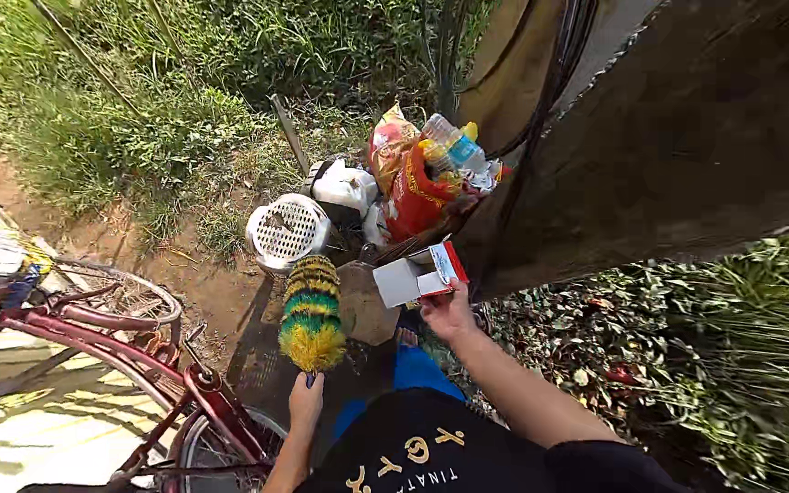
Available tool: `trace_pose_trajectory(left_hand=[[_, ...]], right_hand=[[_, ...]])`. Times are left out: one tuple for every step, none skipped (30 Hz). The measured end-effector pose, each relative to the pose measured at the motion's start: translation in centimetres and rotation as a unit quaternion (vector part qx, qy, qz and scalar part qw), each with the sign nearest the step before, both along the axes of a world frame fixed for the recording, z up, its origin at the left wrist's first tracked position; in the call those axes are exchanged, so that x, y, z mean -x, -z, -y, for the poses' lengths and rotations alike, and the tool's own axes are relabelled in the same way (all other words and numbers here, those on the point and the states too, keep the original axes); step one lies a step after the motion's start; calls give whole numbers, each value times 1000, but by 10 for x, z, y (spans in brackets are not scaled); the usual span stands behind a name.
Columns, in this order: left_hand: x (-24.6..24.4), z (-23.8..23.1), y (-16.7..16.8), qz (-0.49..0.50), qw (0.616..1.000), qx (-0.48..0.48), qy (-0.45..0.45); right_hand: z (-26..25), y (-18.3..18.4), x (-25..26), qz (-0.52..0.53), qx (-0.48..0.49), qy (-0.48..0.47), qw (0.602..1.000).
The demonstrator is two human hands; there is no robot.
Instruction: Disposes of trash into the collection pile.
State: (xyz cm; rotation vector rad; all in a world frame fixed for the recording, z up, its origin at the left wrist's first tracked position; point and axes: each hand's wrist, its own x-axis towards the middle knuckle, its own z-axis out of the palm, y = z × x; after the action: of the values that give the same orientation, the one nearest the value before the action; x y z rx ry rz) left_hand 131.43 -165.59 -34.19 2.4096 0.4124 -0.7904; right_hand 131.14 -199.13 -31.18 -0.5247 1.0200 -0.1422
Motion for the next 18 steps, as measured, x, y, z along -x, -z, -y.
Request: trace_pose_trajectory(left_hand=[[-8,5,-3,-1,1000,-5,-11],[-16,11,-5,4,1000,-5,-22],[-25,16,-6,16,999,1,-35],[-34,21,-8,33,998,9,-50],[-43,26,-11,47,997,17,-64],[-53,31,-13,59,995,25,-73],[-61,34,-15,65,994,30,-78],[-71,35,-15,70,993,37,-85],[-81,34,-13,75,991,47,-100],[-92,32,-10,76,988,55,-121],[-104,30,-9,75,985,61,-144],[-118,27,-10,78,982,64,-159],[-133,25,-10,91,981,62,-161],[-149,21,-7,109,981,54,-150],[-166,17,-3,118,982,48,-141],[-183,13,1,126,982,45,-132],[-201,11,7,136,982,48,-123],[-221,9,14,149,981,50,-111]], right_hand=[[5,2,-24,15,15,-39,999],[11,4,-45,27,39,-78,996],[16,6,-63,35,61,-113,991],[20,8,-80,32,81,-139,986],[23,11,-95,24,98,-159,982],[26,14,-107,20,106,-175,979],[28,19,-116,12,105,-184,977],[28,24,-124,1,100,-188,977],[28,30,-131,-9,92,-188,978],[27,36,-136,-20,79,-190,978],[25,41,-139,-34,68,-190,979],[22,47,-141,-49,58,-189,979],[18,51,-143,-62,50,-189,979],[14,54,-144,-74,46,-189,978],[10,57,-145,-86,44,-189,977],[5,59,-145,-99,41,-186,977],[0,58,-145,-113,37,-178,977],[-5,56,-146,-125,34,-167,977]])
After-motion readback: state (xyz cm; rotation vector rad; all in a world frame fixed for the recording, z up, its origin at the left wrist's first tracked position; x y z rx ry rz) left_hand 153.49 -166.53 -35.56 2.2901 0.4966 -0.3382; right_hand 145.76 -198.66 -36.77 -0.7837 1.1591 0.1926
